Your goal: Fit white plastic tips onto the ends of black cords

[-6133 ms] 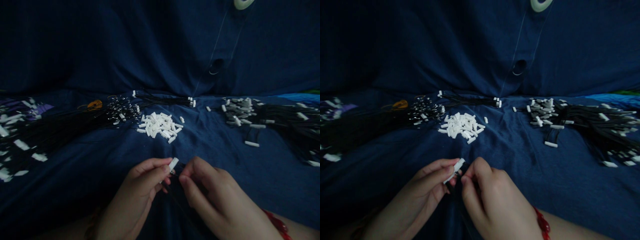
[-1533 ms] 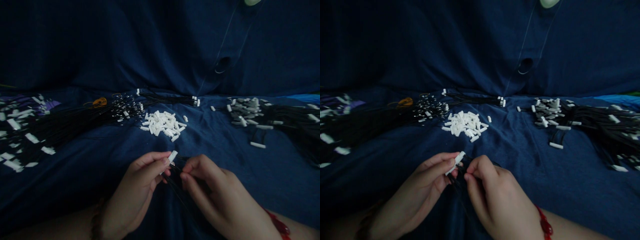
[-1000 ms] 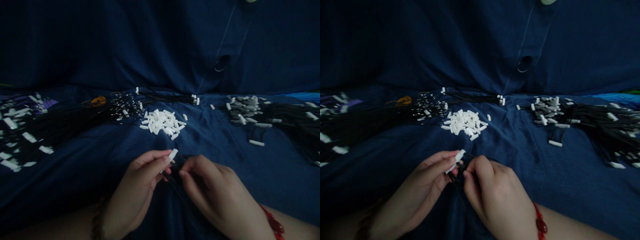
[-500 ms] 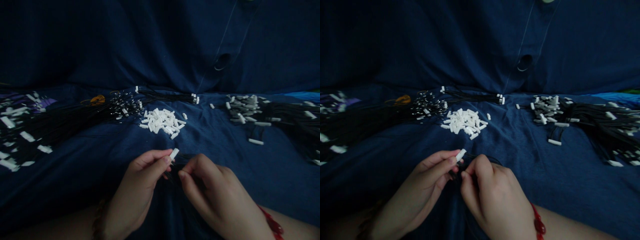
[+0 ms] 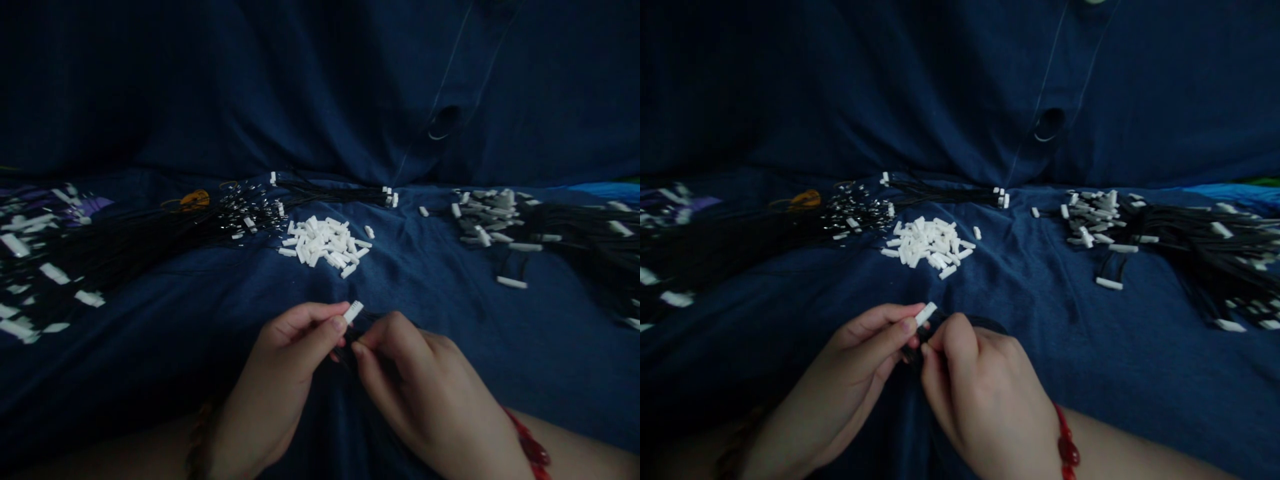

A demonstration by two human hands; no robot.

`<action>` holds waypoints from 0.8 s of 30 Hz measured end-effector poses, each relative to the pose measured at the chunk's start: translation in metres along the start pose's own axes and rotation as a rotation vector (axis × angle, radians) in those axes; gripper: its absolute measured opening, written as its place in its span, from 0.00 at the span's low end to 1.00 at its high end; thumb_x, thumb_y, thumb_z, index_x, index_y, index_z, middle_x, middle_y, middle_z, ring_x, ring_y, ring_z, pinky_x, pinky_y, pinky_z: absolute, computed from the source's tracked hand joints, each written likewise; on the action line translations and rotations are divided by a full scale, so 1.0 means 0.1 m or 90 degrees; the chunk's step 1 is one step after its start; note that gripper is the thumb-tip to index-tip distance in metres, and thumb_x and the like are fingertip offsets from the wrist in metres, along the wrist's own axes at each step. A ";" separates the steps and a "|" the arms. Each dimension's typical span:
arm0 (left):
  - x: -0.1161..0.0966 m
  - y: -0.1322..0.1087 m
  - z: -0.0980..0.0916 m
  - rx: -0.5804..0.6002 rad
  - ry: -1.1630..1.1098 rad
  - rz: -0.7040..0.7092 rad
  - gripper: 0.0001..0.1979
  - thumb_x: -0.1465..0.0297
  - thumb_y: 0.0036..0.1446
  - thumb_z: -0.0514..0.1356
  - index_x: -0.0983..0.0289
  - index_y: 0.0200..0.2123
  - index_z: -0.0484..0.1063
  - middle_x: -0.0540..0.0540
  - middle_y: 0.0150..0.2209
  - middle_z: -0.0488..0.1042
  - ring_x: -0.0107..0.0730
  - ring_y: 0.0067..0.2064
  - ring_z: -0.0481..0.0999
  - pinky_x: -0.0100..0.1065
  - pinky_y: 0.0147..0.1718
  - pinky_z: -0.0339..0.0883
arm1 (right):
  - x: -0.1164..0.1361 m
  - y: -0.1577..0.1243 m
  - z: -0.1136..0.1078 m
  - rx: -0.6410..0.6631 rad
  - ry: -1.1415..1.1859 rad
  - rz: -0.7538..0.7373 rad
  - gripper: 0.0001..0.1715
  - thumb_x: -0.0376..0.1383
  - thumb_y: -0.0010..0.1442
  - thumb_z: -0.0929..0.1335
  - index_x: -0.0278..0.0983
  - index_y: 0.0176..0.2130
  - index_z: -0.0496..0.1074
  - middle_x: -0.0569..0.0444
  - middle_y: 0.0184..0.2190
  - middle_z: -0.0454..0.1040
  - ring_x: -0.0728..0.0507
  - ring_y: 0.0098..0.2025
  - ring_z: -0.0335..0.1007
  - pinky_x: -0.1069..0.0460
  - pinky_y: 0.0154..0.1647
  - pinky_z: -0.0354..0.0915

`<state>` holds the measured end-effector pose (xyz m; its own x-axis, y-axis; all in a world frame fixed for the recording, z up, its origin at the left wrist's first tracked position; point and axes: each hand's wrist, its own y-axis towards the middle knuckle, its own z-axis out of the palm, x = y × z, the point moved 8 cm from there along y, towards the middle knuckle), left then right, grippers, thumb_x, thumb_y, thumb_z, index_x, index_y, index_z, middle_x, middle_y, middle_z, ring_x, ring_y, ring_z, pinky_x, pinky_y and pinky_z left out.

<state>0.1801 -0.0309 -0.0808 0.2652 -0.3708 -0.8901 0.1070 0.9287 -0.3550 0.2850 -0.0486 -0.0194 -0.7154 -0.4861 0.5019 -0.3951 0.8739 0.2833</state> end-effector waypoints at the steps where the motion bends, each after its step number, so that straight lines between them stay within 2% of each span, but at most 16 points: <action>1: 0.00 0.00 0.00 0.000 -0.004 -0.001 0.06 0.69 0.49 0.61 0.61 0.32 0.76 0.51 0.33 0.74 0.27 0.36 0.69 0.29 0.39 0.62 | 0.00 0.00 0.01 0.003 0.001 -0.002 0.06 0.31 0.60 0.59 0.35 0.30 0.60 0.56 0.22 0.67 0.49 0.23 0.65 0.56 0.20 0.55; 9: 0.03 -0.03 0.02 0.005 -0.034 -0.004 0.06 0.69 0.49 0.62 0.61 0.33 0.75 0.50 0.35 0.75 0.28 0.41 0.70 0.27 0.42 0.62 | -0.02 0.02 0.06 0.044 0.004 -0.007 0.06 0.32 0.61 0.59 0.34 0.31 0.61 0.55 0.24 0.67 0.49 0.23 0.63 0.54 0.24 0.55; 19: 0.02 -0.03 0.06 0.013 -0.025 0.009 0.06 0.69 0.50 0.61 0.62 0.33 0.75 0.52 0.37 0.76 0.30 0.42 0.71 0.29 0.42 0.62 | 0.00 0.06 0.04 0.003 0.012 -0.037 0.07 0.30 0.61 0.59 0.34 0.32 0.63 0.55 0.24 0.67 0.49 0.25 0.63 0.54 0.25 0.56; 22: -0.01 -0.01 0.04 0.013 -0.031 0.008 0.07 0.69 0.50 0.61 0.62 0.34 0.75 0.53 0.37 0.75 0.30 0.42 0.70 0.29 0.42 0.61 | -0.02 0.06 0.01 0.047 0.023 -0.032 0.05 0.31 0.61 0.59 0.35 0.34 0.62 0.56 0.26 0.68 0.50 0.26 0.64 0.55 0.26 0.57; 24: -0.04 0.02 0.00 -0.005 -0.042 -0.001 0.08 0.69 0.49 0.61 0.62 0.35 0.75 0.52 0.35 0.74 0.27 0.39 0.69 0.28 0.40 0.61 | 0.00 0.04 -0.10 0.063 0.024 -0.059 0.04 0.31 0.61 0.61 0.35 0.38 0.62 0.56 0.30 0.69 0.50 0.30 0.65 0.55 0.30 0.59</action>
<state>0.1789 -0.0282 -0.0783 0.3270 -0.3708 -0.8692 0.1000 0.9282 -0.3583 0.2891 -0.0450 -0.0099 -0.6516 -0.5630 0.5084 -0.5147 0.8205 0.2488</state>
